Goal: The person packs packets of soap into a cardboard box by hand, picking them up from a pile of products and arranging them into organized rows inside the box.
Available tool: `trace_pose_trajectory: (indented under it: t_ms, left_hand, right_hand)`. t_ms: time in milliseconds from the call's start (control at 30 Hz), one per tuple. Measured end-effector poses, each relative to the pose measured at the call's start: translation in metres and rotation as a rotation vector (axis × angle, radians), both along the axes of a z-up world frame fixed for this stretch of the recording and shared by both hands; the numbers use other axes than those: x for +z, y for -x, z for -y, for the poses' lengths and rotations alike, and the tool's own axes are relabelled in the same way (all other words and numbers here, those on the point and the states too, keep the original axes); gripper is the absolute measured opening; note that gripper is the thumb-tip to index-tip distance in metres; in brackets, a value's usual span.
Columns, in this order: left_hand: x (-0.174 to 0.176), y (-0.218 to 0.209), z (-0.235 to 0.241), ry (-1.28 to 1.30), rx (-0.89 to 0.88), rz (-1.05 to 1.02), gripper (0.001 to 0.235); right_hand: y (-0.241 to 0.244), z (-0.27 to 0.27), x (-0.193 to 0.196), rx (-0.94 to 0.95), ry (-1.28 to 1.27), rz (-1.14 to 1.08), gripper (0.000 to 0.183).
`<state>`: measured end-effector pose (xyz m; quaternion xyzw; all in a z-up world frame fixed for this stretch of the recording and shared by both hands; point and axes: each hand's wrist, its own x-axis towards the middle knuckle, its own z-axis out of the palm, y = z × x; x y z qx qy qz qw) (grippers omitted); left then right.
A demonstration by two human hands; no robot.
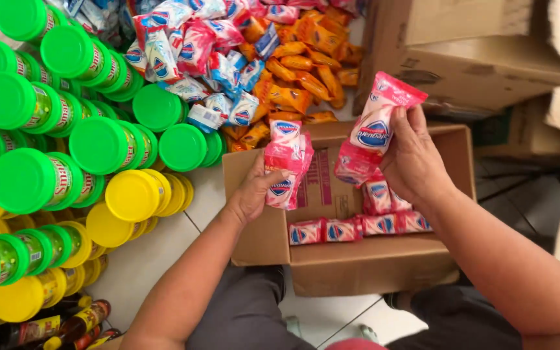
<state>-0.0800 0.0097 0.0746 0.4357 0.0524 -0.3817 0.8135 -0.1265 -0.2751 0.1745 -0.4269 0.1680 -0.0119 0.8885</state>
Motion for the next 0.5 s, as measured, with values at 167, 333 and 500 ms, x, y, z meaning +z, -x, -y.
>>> trace_pose_trajectory:
  t_ms: [167,333,500]
  left_hand:
    - [0.067,0.023,0.007,-0.007,-0.108,0.149,0.063]
    - [0.137,0.053,0.02,0.068,-0.147,0.229,0.064]
    - [0.165,0.097,0.048,0.016,-0.169,0.347,0.07]
  right_hand:
    - [0.046,-0.001,0.045,-0.031,-0.08,-0.095,0.031]
    - [0.087,0.002,0.032,-0.106,-0.1,-0.158,0.026]
    - [0.105,-0.02,0.076,-0.033,-0.3,-0.143,0.031]
